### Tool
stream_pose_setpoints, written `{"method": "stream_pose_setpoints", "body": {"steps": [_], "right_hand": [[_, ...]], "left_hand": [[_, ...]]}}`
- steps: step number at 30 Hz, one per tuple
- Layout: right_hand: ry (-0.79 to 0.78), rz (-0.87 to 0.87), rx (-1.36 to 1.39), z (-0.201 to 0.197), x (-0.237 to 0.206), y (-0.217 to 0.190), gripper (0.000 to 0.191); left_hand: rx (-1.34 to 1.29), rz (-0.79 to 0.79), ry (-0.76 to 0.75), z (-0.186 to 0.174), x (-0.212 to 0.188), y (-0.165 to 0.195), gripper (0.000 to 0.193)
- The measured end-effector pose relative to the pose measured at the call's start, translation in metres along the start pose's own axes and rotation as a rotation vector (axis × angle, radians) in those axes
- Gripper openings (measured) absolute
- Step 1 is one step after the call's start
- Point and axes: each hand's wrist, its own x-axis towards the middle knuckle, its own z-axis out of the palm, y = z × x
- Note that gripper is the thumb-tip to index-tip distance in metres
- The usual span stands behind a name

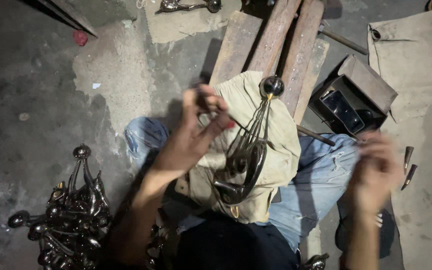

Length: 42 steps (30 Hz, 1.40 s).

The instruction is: The person sits on the floor and repeatedly hammers a metal rod against a decorative metal piece held in the left hand. The person rotates the piece occasionally to strike different areas, then sets the hammer down and continues holding the piece.

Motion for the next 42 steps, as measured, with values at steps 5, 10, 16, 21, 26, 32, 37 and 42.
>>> {"method": "stream_pose_setpoints", "body": {"steps": [5, 10, 16, 21, 26, 32, 37, 42], "right_hand": [[-0.067, 0.306, -0.089, 0.029, -0.04, 0.053, 0.008], [-0.326, 0.183, -0.339, 0.058, -0.061, 0.042, 0.033], [-0.656, 0.253, -0.556, 0.082, -0.066, 0.033, 0.039], [-0.612, 0.349, -0.239, 0.071, -0.041, 0.051, 0.043], [-0.085, 0.748, 0.331, 0.043, -0.025, 0.043, 0.043], [-0.007, 0.282, -0.091, 0.0, 0.013, 0.019, 0.054], [-0.23, 0.16, -0.151, -0.014, 0.061, -0.003, 0.039], [-0.651, 0.062, -0.662, 0.005, 0.113, -0.062, 0.063]], "left_hand": [[0.071, -0.103, -0.212, 0.014, 0.017, 0.016, 0.042], [0.068, -0.06, -0.349, 0.018, 0.05, 0.013, 0.054], [0.159, -0.08, -0.442, 0.022, 0.072, 0.003, 0.08], [-0.061, -0.336, -0.626, 0.02, 0.087, 0.0, 0.071], [-0.026, -0.387, -0.694, 0.025, 0.097, -0.006, 0.061], [-0.187, -0.302, -0.785, 0.025, 0.099, -0.015, 0.05], [-0.272, -0.264, -0.82, 0.027, 0.098, -0.019, 0.046], [-0.279, -0.255, -0.791, 0.029, 0.098, -0.019, 0.049]]}}
